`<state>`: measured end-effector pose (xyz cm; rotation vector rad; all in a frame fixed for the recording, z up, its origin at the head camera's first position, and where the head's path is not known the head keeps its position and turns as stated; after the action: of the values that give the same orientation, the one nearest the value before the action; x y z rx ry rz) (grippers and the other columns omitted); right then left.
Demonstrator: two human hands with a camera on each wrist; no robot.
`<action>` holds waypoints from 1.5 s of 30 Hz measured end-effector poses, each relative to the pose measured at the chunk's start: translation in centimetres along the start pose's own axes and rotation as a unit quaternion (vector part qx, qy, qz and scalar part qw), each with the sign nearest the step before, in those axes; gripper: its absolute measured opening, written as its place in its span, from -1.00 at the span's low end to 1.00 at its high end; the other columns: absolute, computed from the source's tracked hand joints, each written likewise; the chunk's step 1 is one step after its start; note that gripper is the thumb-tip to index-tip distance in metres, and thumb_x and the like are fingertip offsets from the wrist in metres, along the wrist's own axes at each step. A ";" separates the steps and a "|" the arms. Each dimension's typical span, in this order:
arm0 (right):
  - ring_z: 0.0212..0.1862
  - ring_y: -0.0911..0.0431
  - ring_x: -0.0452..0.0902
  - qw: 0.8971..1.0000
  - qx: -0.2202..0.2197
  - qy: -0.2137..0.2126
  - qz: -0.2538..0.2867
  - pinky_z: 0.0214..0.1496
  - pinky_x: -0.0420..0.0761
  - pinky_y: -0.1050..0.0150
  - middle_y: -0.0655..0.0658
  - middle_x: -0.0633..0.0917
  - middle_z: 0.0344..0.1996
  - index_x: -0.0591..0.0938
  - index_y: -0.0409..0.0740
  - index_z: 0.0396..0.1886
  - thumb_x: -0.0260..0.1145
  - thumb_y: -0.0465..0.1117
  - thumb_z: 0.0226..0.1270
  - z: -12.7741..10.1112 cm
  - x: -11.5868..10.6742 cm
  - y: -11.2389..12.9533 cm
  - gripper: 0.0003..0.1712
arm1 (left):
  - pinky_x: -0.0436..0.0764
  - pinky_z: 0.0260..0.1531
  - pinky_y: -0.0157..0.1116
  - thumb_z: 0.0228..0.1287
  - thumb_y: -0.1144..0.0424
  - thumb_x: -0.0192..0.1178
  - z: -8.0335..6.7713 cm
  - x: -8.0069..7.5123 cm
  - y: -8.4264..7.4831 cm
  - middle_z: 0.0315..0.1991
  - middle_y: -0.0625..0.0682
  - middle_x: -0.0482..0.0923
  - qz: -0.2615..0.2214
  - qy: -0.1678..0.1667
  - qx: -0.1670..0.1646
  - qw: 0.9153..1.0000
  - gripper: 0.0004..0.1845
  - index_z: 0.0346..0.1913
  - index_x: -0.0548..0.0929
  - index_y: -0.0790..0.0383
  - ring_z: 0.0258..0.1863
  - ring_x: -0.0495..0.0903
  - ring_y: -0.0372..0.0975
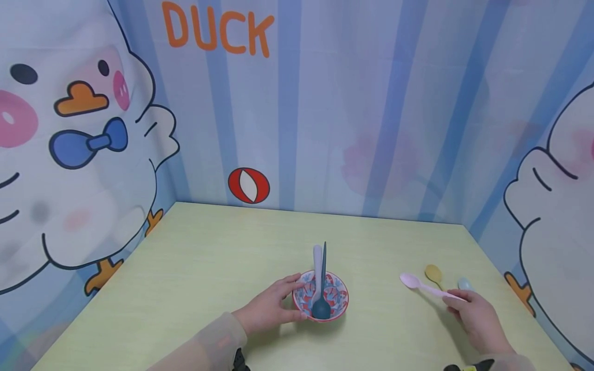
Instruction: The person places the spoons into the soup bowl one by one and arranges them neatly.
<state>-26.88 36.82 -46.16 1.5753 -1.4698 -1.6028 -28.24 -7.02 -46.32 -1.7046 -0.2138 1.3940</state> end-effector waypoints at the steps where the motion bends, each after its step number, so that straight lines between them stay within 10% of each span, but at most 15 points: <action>1: -0.21 0.07 0.48 0.999 0.011 -0.008 0.029 -0.31 0.60 0.33 -0.34 0.48 0.03 0.33 -0.47 0.28 0.24 -0.25 0.35 0.0 0.0 -0.1 -0.40 | 0.20 0.33 0.06 0.10 -0.12 0.37 0.0 0.0 0.0 0.48 -0.03 0.10 0.000 0.000 0.000 1.000 -0.19 0.38 0.38 0.13 0.45 0.06 -0.03; 6: -0.01 0.10 0.39 0.982 0.064 -0.037 0.172 -0.10 0.61 0.40 -0.28 0.26 0.31 0.20 -0.33 0.44 0.23 -0.27 0.37 0.0 0.3 -0.2 -0.28 | 0.20 0.33 0.06 0.10 -0.11 0.38 0.0 0.0 0.0 0.48 -0.01 0.10 0.002 -0.002 0.000 1.000 -0.19 0.38 0.38 0.14 0.45 0.07 -0.03; 14: 0.08 0.21 0.34 0.956 0.090 -0.062 0.272 0.22 0.45 0.35 -0.04 0.35 0.15 0.09 -0.16 0.52 0.16 -0.17 0.45 0.0 0.6 0.0 -0.26 | 0.22 0.32 0.06 0.09 -0.10 0.38 -0.1 0.0 -0.2 0.47 0.00 0.11 0.002 -0.005 0.005 1.000 -0.19 0.37 0.39 0.15 0.44 0.09 -0.02; 27: -0.24 0.29 0.61 0.923 0.100 -0.080 0.363 -0.05 0.63 0.33 0.18 0.61 -0.33 0.44 0.06 0.13 0.27 -0.15 0.37 -0.5 1.0 -0.1 -0.62 | 0.22 0.33 0.06 0.10 -0.10 0.38 -0.1 0.0 -0.2 0.48 -0.01 0.11 -0.001 -0.004 0.001 1.000 -0.19 0.38 0.38 0.13 0.44 0.09 -0.02; 35: -0.30 0.18 0.69 0.932 0.093 -0.088 0.338 -0.12 0.67 0.23 0.10 0.59 -0.27 0.41 0.09 0.08 0.22 -0.05 0.40 -0.6 1.5 0.3 -0.68 | 0.22 0.33 0.06 0.09 -0.11 0.38 -0.1 0.0 -0.1 0.48 -0.01 0.11 0.006 -0.005 0.002 1.000 -0.19 0.38 0.38 0.12 0.44 0.08 -0.02; 45: -0.35 0.17 0.71 0.943 0.058 -0.082 0.318 -0.21 0.69 0.23 0.14 0.63 -0.43 0.22 -0.21 0.43 0.19 -0.04 0.42 -0.9 2.2 1.8 -0.30 | 0.22 0.33 0.05 0.09 -0.09 0.39 -0.1 0.0 -0.2 0.47 0.00 0.11 0.004 -0.005 0.002 1.000 -0.20 0.37 0.39 0.14 0.44 0.09 -0.02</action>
<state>-27.22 34.01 -45.29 0.8803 -1.9356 -1.2922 -28.11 -6.92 -46.13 -1.6971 -0.2089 1.4070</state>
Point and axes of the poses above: each hand's wrist, its own z-axis towards the middle knuckle, its own x-axis out of the palm, y = z × x, the point moved 3 cm from there along z, towards the middle knuckle
